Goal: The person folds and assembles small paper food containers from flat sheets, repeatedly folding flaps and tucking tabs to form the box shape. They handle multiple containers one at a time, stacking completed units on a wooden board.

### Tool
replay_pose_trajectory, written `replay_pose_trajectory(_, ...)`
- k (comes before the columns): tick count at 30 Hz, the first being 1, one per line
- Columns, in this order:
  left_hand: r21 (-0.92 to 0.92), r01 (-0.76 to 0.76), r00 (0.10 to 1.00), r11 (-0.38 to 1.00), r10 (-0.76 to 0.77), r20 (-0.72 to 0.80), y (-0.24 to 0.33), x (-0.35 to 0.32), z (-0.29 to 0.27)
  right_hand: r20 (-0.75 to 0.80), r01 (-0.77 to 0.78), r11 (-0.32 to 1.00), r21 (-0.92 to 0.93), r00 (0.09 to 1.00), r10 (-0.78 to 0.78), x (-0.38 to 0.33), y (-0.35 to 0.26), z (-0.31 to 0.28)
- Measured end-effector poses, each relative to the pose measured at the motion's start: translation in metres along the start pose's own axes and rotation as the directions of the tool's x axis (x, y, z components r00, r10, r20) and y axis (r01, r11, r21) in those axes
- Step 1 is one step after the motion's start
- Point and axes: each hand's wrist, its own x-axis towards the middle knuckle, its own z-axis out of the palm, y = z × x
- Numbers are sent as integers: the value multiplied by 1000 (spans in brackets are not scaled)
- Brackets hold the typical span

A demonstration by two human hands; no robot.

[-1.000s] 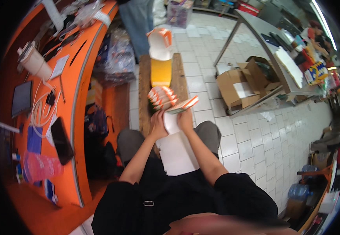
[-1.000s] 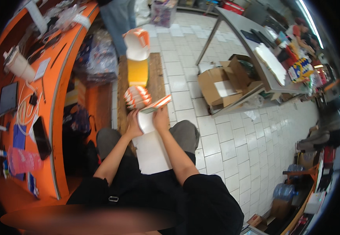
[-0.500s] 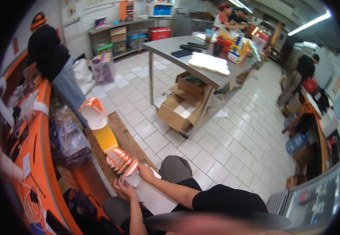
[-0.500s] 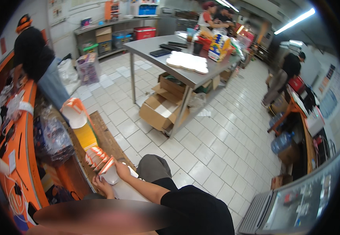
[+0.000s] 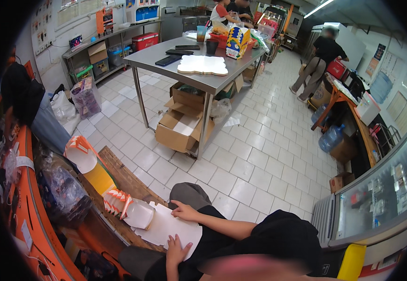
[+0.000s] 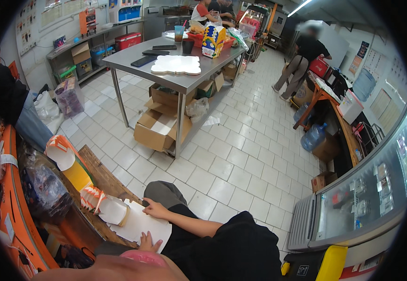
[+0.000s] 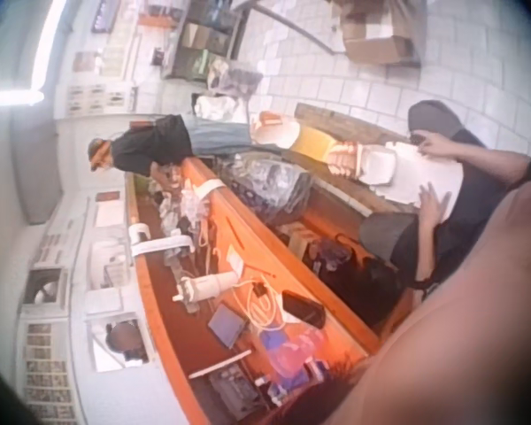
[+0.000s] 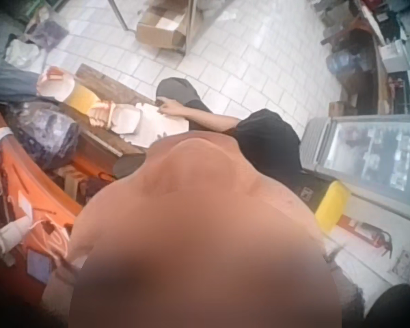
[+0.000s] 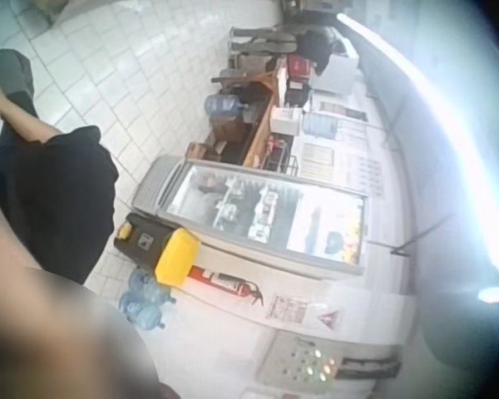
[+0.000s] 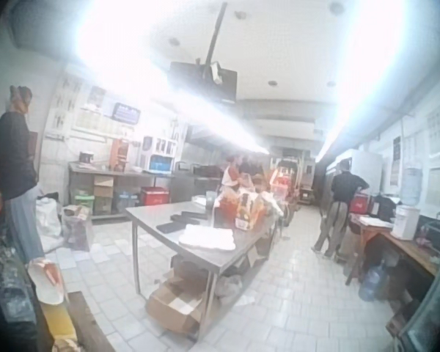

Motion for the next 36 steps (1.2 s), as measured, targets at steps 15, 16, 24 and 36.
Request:
replay_pose_trajectory(15,-248,-225,974,942,207,-96,59,-41,-72,67,590,802,-87,807,-587,-57,-114,-2)
replay_pose_trajectory(16,-242,-240,968,940,211,-139,67,-50,-80,0,567,812,-140,820,-572,-68,-121,-15)
replay_pose_trajectory(24,59,-593,740,803,572,-355,145,-65,-55,67,-452,849,272,889,452,-172,-91,-123)
replay_pose_trajectory(36,294,-590,757,752,642,-122,139,-39,13,54,-384,845,371,918,393,-205,0,-99)
